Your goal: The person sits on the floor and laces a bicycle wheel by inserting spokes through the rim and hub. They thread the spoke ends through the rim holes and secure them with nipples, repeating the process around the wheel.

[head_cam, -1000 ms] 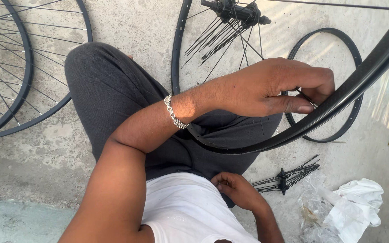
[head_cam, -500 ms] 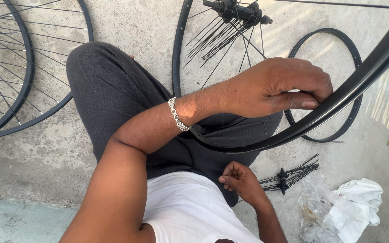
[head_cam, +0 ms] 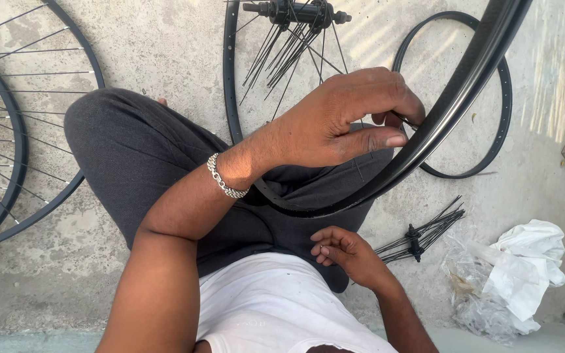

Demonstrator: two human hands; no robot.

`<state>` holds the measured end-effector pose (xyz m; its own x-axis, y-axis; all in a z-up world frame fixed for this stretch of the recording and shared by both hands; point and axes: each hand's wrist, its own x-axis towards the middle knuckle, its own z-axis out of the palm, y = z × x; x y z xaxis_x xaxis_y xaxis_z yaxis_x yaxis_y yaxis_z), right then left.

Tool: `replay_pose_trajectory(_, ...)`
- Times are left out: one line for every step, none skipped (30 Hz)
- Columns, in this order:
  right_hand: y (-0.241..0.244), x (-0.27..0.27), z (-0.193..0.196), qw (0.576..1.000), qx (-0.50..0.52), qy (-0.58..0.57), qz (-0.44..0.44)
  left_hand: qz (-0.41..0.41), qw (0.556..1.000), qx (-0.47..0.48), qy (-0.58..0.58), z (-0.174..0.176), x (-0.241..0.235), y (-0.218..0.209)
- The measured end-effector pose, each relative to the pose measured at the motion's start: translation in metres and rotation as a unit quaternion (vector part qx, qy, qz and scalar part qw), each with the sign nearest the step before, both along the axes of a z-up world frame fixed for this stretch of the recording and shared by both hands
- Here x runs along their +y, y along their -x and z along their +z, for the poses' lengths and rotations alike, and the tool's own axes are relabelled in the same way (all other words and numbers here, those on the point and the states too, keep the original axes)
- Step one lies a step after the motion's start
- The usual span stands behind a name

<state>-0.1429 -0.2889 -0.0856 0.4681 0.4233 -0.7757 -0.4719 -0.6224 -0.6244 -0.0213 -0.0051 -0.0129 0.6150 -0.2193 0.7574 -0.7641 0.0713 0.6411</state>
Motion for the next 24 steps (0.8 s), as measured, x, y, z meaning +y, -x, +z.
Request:
replay_pose_trajectory(-0.006,0.001,0.007,0.998,-0.044,-0.041,-0.033,0.025,0.999,-0.020,-0.010,-0.002,0.002,0.003)
replay_pose_trajectory(-0.012,0.003,0.015,0.991,-0.087,-0.082,-0.066,0.054,0.998,-0.031,-0.011,-0.003,0.001,0.006)
replay_pose_trajectory(-0.016,0.006,0.025,0.979,-0.128,-0.123,-0.098,0.085,0.996,-0.040,-0.013,-0.006,0.000,0.010)
replay_pose_trajectory(-0.020,0.010,0.034,0.958,-0.156,-0.182,-0.155,0.119,0.992,-0.039,-0.006,-0.010,-0.003,0.015)
replay_pose_trajectory(-0.022,0.014,0.043,0.929,-0.182,-0.241,-0.214,0.150,0.988,-0.038,0.001,-0.015,-0.007,0.022)
replay_pose_trajectory(-0.022,0.018,0.055,0.917,-0.189,-0.280,-0.212,0.203,0.978,-0.031,-0.034,-0.020,-0.012,0.032)
replay_pose_trajectory(-0.025,0.021,0.067,0.903,-0.197,-0.320,-0.210,0.257,0.963,-0.026,-0.071,-0.026,-0.015,0.041)
replay_pose_trajectory(-0.029,0.026,0.078,0.887,-0.204,-0.360,-0.206,0.310,0.945,-0.022,-0.107,-0.032,-0.019,0.049)
replay_pose_trajectory(-0.031,0.032,0.086,0.895,-0.241,-0.322,-0.192,0.282,0.947,0.056,-0.144,-0.039,-0.025,0.057)
replay_pose_trajectory(-0.033,0.039,0.093,0.901,-0.278,-0.283,-0.177,0.251,0.941,0.133,-0.182,-0.047,-0.029,0.062)
replay_pose_trajectory(-0.034,0.044,0.100,0.905,-0.312,-0.239,-0.161,0.210,0.955,0.167,-0.129,-0.055,-0.032,0.063)
replay_pose_trajectory(-0.036,0.050,0.106,0.906,-0.323,-0.225,-0.154,0.169,0.962,0.201,-0.076,-0.062,-0.034,0.064)
replay_pose_trajectory(-0.040,0.054,0.110,0.906,-0.337,-0.211,-0.145,0.127,0.964,0.231,-0.019,-0.068,-0.037,0.063)
replay_pose_trajectory(-0.040,0.058,0.115,0.906,-0.350,-0.196,-0.135,0.114,0.966,0.232,0.002,-0.072,-0.039,0.063)
replay_pose_trajectory(-0.040,0.062,0.118,0.901,-0.372,-0.195,-0.113,0.101,0.967,0.232,0.022,-0.074,-0.041,0.061)
replay_pose_trajectory(-0.038,0.066,0.121,0.894,-0.393,-0.193,-0.092,0.088,0.967,0.233,0.043,-0.075,-0.043,0.059)
replay_pose_trajectory(-0.034,0.070,0.123,0.888,-0.413,-0.191,-0.071,0.087,0.968,0.223,0.078,-0.074,-0.048,0.057)
replay_pose_trajectory(-0.031,0.073,0.124,0.888,-0.427,-0.162,-0.059,0.085,0.967,0.212,0.114,-0.071,-0.054,0.053)
replay_pose_trajectory(-0.030,0.076,0.125,0.886,-0.441,-0.133,-0.048,0.080,0.965,0.200,0.149,-0.068,-0.056,0.050)
replay_pose_trajectory(-0.030,0.078,0.126,0.883,-0.455,-0.104,-0.038,0.087,0.966,0.198,0.139,-0.064,-0.057,0.047)
replay_pose_trajectory(-0.029,0.080,0.127,0.880,-0.463,-0.092,-0.042,0.091,0.967,0.199,0.129,-0.061,-0.058,0.047)
replay_pose_trajectory(-0.029,0.081,0.127,0.877,-0.471,-0.081,-0.047,0.095,0.968,0.199,0.119,-0.058,-0.058,0.046)
replay_pose_trajectory(-0.030,0.082,0.126,0.875,-0.477,-0.068,-0.051,0.120,0.973,0.184,0.063,-0.056,-0.057,0.046)
replay_pose_trajectory(-0.030,0.082,0.127,0.875,-0.477,-0.068,-0.044,0.145,0.975,0.168,0.008,-0.054,-0.053,0.045)
